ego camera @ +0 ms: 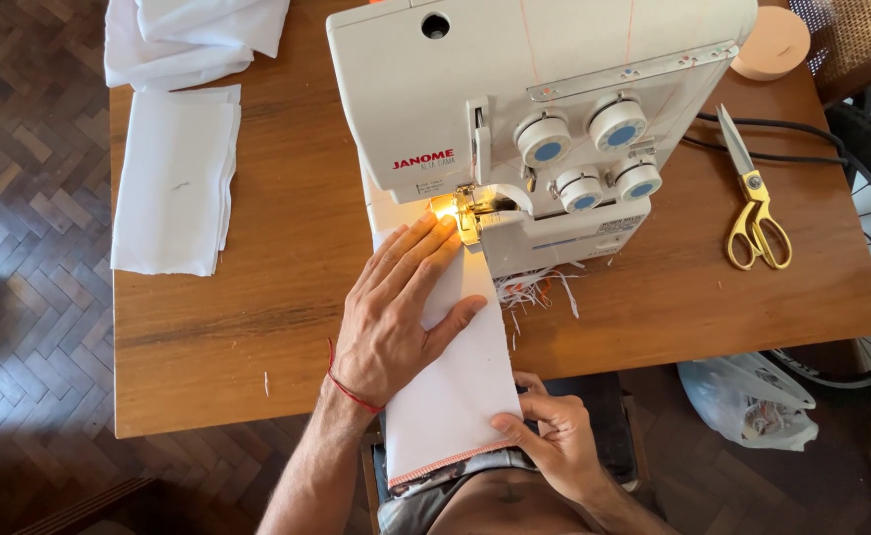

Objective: Using a serger machine to finish the edges of small rectangular fabric pieces and trimming the excess thread with scissors.

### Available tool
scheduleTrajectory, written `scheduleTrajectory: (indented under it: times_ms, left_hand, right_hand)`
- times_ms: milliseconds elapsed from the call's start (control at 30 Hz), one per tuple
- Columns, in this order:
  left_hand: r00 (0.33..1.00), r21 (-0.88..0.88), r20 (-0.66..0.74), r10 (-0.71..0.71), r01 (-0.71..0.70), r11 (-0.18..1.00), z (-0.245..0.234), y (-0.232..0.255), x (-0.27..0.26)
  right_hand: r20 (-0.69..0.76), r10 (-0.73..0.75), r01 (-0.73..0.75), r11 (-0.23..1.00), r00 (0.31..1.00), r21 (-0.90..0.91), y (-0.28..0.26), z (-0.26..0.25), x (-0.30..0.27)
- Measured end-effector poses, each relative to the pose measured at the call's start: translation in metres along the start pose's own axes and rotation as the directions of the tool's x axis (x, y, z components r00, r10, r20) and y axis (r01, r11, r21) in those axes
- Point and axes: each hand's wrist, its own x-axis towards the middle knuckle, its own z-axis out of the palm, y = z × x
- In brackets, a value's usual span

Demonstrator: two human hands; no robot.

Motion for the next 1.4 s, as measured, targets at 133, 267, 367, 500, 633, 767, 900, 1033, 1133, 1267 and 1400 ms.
scheduleTrajectory:
  times_ms: [133, 267, 367, 500, 633, 767, 900, 1033, 1133, 1267, 1400]
  left_hand:
    - [1.0, 0.014, 0.019, -0.002, 0.001, 1.0, -0.001, -0.001, 0.002]
    - [1.0, 0.002, 0.017, -0.003, 0.003, 1.0, -0.003, -0.003, 0.005]
    - [1.0, -0.009, 0.025, -0.007, 0.007, 1.0, -0.005, -0.003, 0.008]
    - [1.0, -0.017, 0.03, -0.004, 0.005, 1.0, -0.007, -0.004, 0.014]
    - [0.999, -0.017, 0.048, -0.021, 0.022, 1.0, -0.008, -0.005, 0.016]
    - [0.997, -0.019, 0.064, -0.041, 0.043, 0.999, -0.01, -0.005, 0.02]
    - [0.995, -0.038, 0.074, -0.068, 0.071, 0.997, -0.012, -0.005, 0.025]
    - [0.994, -0.034, 0.08, -0.075, 0.078, 0.996, -0.011, -0.009, 0.025]
    - [0.993, 0.004, 0.08, -0.092, 0.092, 0.996, -0.006, -0.014, 0.024]
    - [0.99, 0.056, 0.083, -0.117, 0.112, 0.992, -0.004, -0.018, 0.025]
    - [0.985, 0.074, 0.097, -0.142, 0.135, 0.988, -0.004, -0.022, 0.026]
  right_hand:
    - [-0.002, -0.016, 0.016, 1.0, 1.0, 0.001, 0.0, 0.0, 0.002]
    - [-0.014, -0.013, 0.013, 0.999, 1.0, 0.041, -0.003, 0.002, 0.005]
    - [-0.02, -0.004, 0.006, 0.998, 1.0, 0.058, -0.003, 0.002, 0.007]
    - [-0.033, -0.006, 0.008, 0.998, 0.999, 0.058, -0.003, 0.002, 0.009]
    - [-0.038, -0.016, 0.019, 0.995, 0.999, 0.094, -0.001, 0.002, 0.01]
    - [-0.048, -0.022, 0.026, 0.996, 0.999, 0.081, 0.0, 0.002, 0.013]
    - [-0.058, -0.017, 0.022, 0.996, 0.998, 0.087, -0.003, 0.002, 0.016]
    - [-0.068, 0.012, -0.004, 0.994, 0.998, 0.113, -0.001, 0.001, 0.017]
    - [-0.063, -0.021, 0.027, 0.994, 0.998, 0.105, -0.002, 0.002, 0.019]
    - [-0.064, -0.028, 0.034, 0.995, 0.998, 0.097, -0.002, 0.002, 0.022]
    - [-0.069, -0.015, 0.022, 0.993, 0.998, 0.113, -0.007, 0.004, 0.025]
